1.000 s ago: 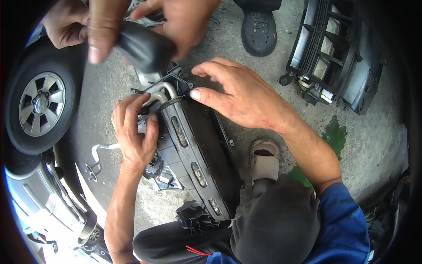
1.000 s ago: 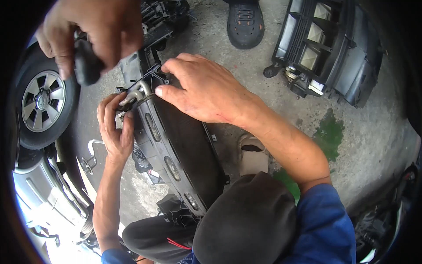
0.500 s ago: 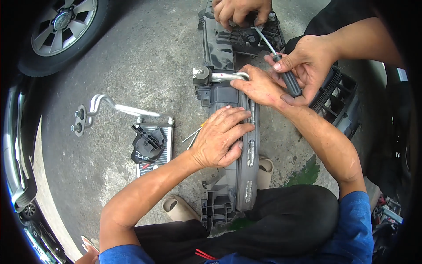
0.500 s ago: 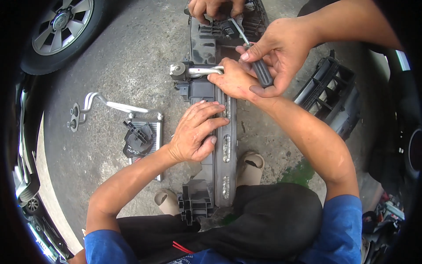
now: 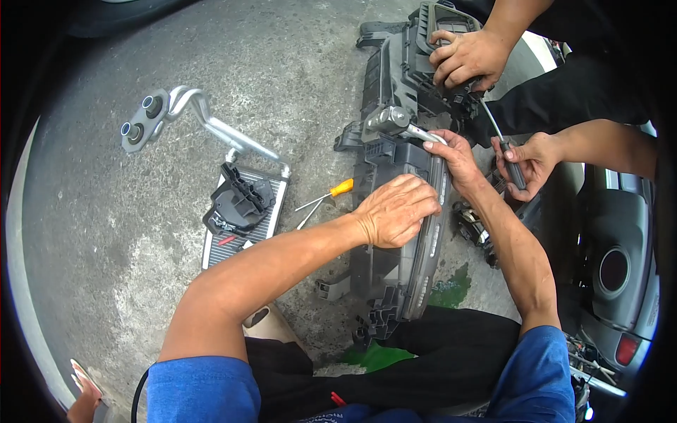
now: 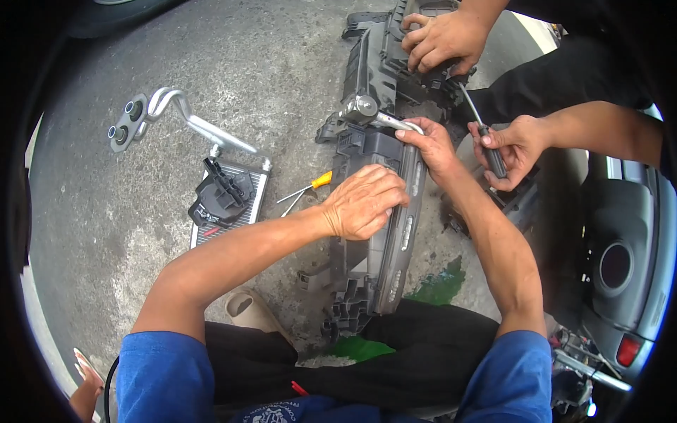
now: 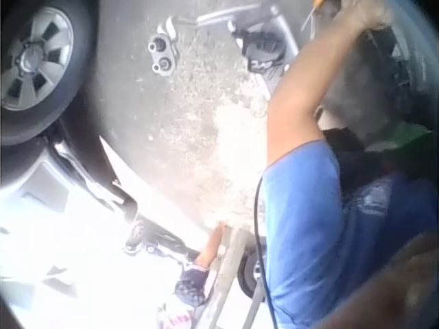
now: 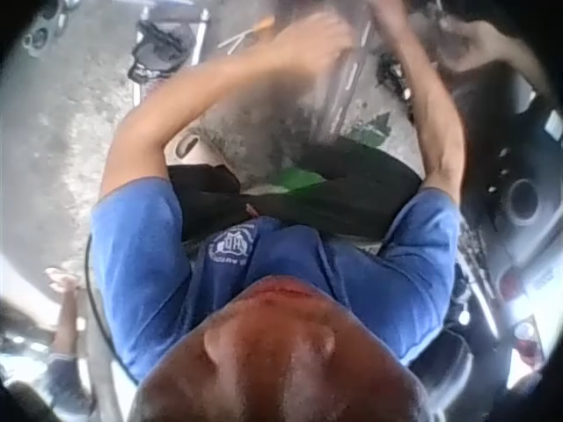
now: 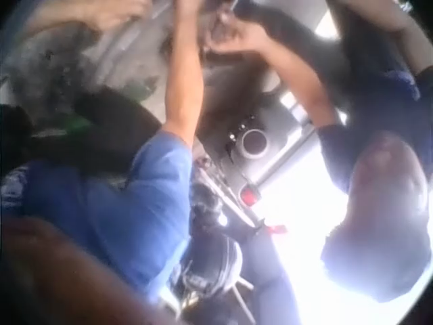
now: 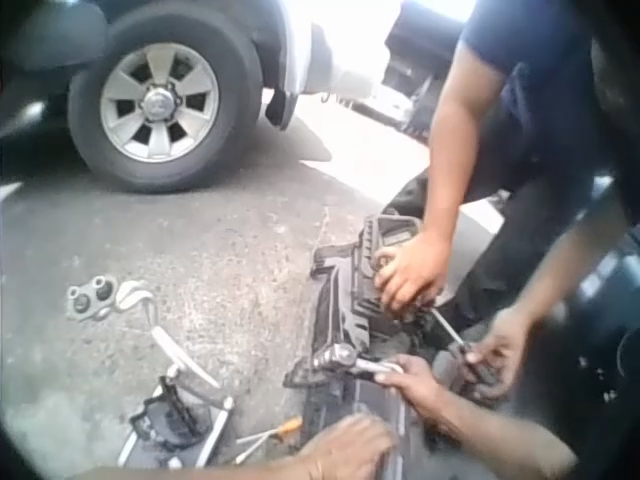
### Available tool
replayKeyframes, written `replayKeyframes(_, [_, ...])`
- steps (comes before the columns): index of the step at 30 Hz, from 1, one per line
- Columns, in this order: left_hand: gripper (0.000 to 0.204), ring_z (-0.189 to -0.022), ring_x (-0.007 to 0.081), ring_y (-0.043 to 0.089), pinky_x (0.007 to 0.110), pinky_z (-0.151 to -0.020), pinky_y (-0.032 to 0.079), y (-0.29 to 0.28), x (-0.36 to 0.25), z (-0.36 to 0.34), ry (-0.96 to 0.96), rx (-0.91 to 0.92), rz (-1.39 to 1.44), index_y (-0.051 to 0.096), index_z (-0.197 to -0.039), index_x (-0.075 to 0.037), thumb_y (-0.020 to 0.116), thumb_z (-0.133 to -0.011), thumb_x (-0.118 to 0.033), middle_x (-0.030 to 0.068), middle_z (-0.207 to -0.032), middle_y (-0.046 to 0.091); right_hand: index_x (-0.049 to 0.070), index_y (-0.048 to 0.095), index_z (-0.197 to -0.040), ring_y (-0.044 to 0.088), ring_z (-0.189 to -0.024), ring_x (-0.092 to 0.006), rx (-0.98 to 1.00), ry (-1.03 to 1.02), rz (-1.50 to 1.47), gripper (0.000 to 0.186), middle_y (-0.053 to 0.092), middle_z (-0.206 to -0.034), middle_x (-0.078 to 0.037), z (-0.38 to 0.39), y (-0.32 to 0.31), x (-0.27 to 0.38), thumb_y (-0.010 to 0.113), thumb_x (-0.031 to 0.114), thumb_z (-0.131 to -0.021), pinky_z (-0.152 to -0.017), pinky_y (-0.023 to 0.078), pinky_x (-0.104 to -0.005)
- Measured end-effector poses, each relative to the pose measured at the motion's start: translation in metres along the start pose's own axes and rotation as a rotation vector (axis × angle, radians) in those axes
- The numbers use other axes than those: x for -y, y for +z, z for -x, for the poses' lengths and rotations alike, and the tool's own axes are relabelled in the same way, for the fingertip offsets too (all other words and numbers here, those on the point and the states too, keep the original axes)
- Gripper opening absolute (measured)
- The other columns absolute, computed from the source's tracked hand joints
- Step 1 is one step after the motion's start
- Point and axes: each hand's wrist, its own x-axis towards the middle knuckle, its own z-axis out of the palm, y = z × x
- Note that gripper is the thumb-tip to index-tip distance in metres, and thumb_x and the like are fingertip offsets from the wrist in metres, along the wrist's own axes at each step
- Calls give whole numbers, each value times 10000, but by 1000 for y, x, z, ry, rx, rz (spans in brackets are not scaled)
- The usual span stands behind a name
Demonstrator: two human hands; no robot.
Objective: Servicing an automotive AC evaporator housing by removing the old core and inspecting the expansion valve.
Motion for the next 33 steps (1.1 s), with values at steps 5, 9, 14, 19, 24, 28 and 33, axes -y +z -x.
replayKeyframes(5, [362, -1005, 304, 507, 443, -964, 380, -6, 2, 6, -29, 26, 2, 571, -1028, -86, 579, -666, -93, 98, -1024, 530, -6, 613, -1103, 610, -796, -94, -1, 9, -23, 397, 666, -927, -40, 0, 5, 7, 792, 135, -778, -738, 487, -224])
replayKeyframes(9, [365, -999, 297, 506, 435, -967, 380, -4, 3, 5, -24, 86, 17, 577, -1008, -87, 575, -644, -107, 89, -1005, 527, 3, 610, -1119, 575, -799, -54, 27, 34, 36, 370, 646, -927, -10, 5, 3, 16, 764, 152, -817, -752, 458, -194])
replayKeyframes(14, [358, -998, 300, 504, 435, -965, 382, -6, 8, 6, 25, 83, -12, 577, -998, -89, 553, -643, -130, 90, -1001, 527, -5, 601, -1161, 605, -866, -77, -17, 34, 97, 455, 666, -958, -38, 9, 5, 18, 792, 210, -809, -767, 481, -219])
replayKeyframes(19, [332, -1033, 315, 508, 457, -991, 381, -14, 8, 3, 52, 126, -27, 568, -1020, -82, 551, -689, -116, 103, -1032, 536, -32, 368, -1415, 581, -1037, -162, -121, -29, 313, 837, 596, -1182, -129, 46, 16, 20, 805, 337, -804, -874, 468, -273])
replayKeyframes(24, [225, -1119, 322, 508, 491, -1077, 343, -20, 10, 7, 83, 194, -19, 547, -1023, -71, 558, -806, -129, 115, -1083, 542, -110, 377, -1361, 616, -1026, -244, -46, 409, 321, 928, 600, -1147, -201, 107, 32, 30, 674, 599, -842, -705, 528, -377])
replayKeyframes(28, [140, -1263, 311, 467, 551, -1143, 253, -16, 6, 24, 0, 60, -75, 534, -998, -83, 522, -871, -141, 111, -1120, 529, -78, 559, -1153, 657, -866, -226, -128, 422, 301, 729, 655, -990, -162, 107, 48, 26, 636, 590, -873, -653, 541, -363])
replayKeyframes(33, [150, -1301, 292, 443, 564, -1143, 184, -9, -2, 29, -60, 29, -142, 532, -1007, -97, 470, -900, -181, 92, -1128, 529, -84, 586, -1097, 673, -724, -216, -140, 404, 301, 647, 672, -885, -139, 103, 47, 32, 691, 510, -862, -592, 551, -353])
